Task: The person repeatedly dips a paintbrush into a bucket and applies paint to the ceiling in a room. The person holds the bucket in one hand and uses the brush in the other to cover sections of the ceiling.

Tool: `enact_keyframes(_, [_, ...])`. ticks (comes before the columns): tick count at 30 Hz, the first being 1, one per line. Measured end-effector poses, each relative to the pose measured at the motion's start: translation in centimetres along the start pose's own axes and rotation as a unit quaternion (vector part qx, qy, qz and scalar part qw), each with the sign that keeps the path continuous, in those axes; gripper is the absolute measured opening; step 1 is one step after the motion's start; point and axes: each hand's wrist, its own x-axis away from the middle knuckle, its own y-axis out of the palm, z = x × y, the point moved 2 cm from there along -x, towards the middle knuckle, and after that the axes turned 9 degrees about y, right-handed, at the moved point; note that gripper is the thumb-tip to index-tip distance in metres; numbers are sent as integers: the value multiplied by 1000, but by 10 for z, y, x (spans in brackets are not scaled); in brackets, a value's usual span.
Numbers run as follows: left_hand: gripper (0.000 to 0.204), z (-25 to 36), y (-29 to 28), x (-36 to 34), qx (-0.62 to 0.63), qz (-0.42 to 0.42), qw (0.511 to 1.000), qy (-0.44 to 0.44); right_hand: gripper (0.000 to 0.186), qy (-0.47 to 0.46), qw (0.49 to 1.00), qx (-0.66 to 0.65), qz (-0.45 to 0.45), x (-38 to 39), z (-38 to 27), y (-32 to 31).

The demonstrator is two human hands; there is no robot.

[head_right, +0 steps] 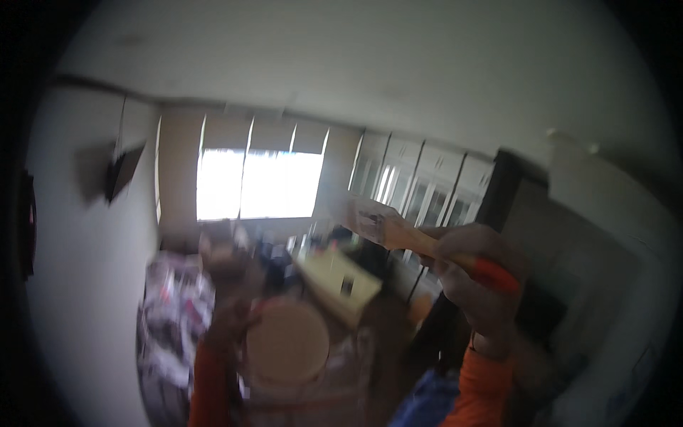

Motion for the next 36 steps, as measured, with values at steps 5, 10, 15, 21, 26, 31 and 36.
enact_keyframes(5, [29,-11,-11,19,-47,-10,999,-15,15,180,963,69,-188,53,73,107])
enact_keyframes(10, [32,-10,-21,11,-26,-35,998,-41,18,200,886,74,-412,68,136,180])
enact_keyframes(15, [35,-2,-6,13,-32,-47,997,-60,21,132,840,83,-519,89,166,219])
enact_keyframes(21, [35,3,-3,10,-36,-24,998,-48,22,119,807,138,-562,103,194,241])
enact_keyframes(26, [39,6,-3,11,-39,-14,997,-59,19,142,789,147,-580,110,198,255])
enact_keyframes(31, [38,5,-3,12,-27,-12,997,-71,21,136,816,115,-550,87,193,235])
enact_keyframes(36, [38,1,-3,12,-19,-15,997,-74,24,128,820,129,-543,82,198,233])
